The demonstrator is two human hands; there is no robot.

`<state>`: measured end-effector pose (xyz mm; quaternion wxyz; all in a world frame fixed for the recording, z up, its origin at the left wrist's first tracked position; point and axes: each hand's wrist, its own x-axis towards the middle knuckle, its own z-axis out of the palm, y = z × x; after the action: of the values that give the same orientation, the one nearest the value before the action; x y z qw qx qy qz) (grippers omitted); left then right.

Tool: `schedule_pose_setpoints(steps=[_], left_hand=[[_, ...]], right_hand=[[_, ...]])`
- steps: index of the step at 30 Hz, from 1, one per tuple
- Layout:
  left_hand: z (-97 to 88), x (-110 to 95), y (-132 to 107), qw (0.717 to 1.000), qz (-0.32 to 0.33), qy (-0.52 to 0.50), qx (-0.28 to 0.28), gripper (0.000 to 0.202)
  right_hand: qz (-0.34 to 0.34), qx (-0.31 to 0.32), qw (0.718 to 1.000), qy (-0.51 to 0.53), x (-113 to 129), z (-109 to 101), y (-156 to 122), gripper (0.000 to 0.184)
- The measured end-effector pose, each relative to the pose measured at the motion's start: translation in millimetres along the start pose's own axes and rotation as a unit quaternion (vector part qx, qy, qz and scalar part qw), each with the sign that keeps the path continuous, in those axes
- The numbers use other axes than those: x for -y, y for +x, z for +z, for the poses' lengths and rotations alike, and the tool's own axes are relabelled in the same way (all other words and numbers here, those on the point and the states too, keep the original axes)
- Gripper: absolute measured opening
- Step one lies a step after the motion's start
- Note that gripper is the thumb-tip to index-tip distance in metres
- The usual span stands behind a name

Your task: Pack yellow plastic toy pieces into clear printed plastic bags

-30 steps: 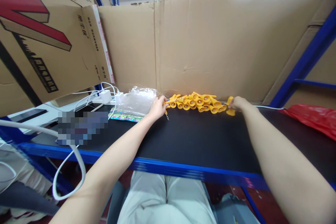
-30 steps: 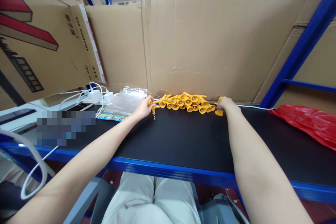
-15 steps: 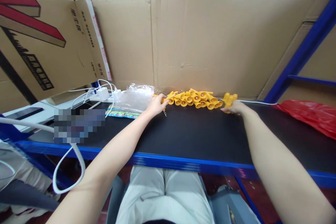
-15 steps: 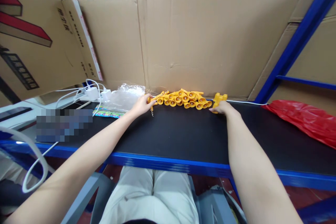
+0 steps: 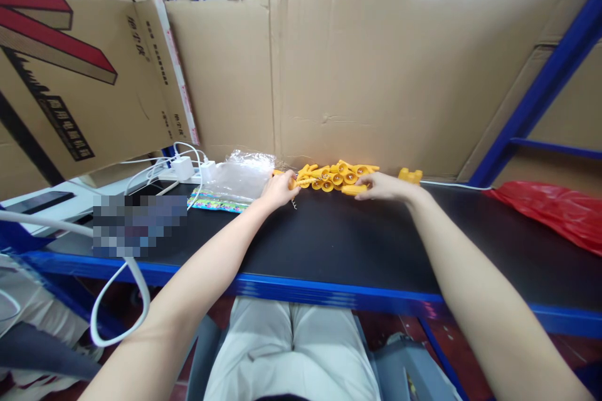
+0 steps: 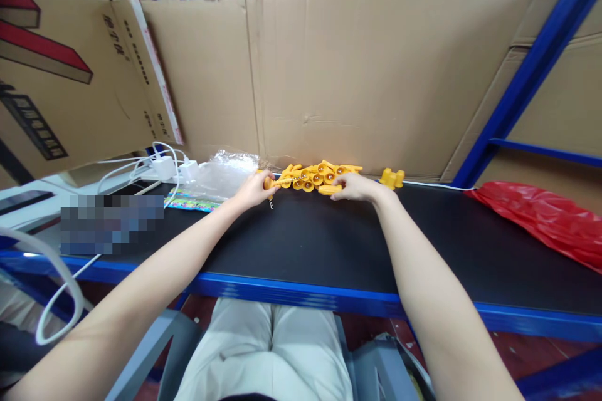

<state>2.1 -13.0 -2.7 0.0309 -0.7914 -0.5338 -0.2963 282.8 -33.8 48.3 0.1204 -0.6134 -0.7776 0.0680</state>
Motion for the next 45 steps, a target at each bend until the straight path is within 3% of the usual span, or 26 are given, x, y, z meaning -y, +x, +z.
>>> schedule_pose_setpoints(steps=[4, 11, 17, 26, 38, 45], left_hand=[[1.9, 1.6, 0.6, 1.0, 0.006, -0.008, 0.023, 0.028], [1.0, 1.1, 0.6, 0.999, 0.012, -0.006, 0.04, 0.026], [0.5, 0.8, 0.5, 0.999, 0.014, -0.001, 0.037, 0.027], [-0.8, -1.0, 0.0, 0.999, 0.004, -0.001, 0.042, 0.027], [1.0, -6.9, -1.9, 0.998, 0.035, -0.021, 0.037, 0.029], [-0.4, -5.9, -1.9, 0.998, 0.044, -0.032, 0.028, 0.03]], right_hand=[[-0.02, -0.01, 0.998, 0.061, 10.3, 9.4, 3.2, 0.043], [-0.041, -0.022, 0.992, 0.119, 9.2, 21.4, 9.0, 0.044], [-0.039, -0.034, 0.991, 0.121, 7.2, 26.0, 12.8, 0.043], [-0.043, -0.057, 0.997, 0.029, 4.9, 28.8, 16.8, 0.039], [-0.093, -0.077, 0.968, 0.219, 24.1, 38.2, 15.6, 0.038], [-0.096, -0.026, 0.941, 0.324, 25.4, 40.8, 14.4, 0.026]])
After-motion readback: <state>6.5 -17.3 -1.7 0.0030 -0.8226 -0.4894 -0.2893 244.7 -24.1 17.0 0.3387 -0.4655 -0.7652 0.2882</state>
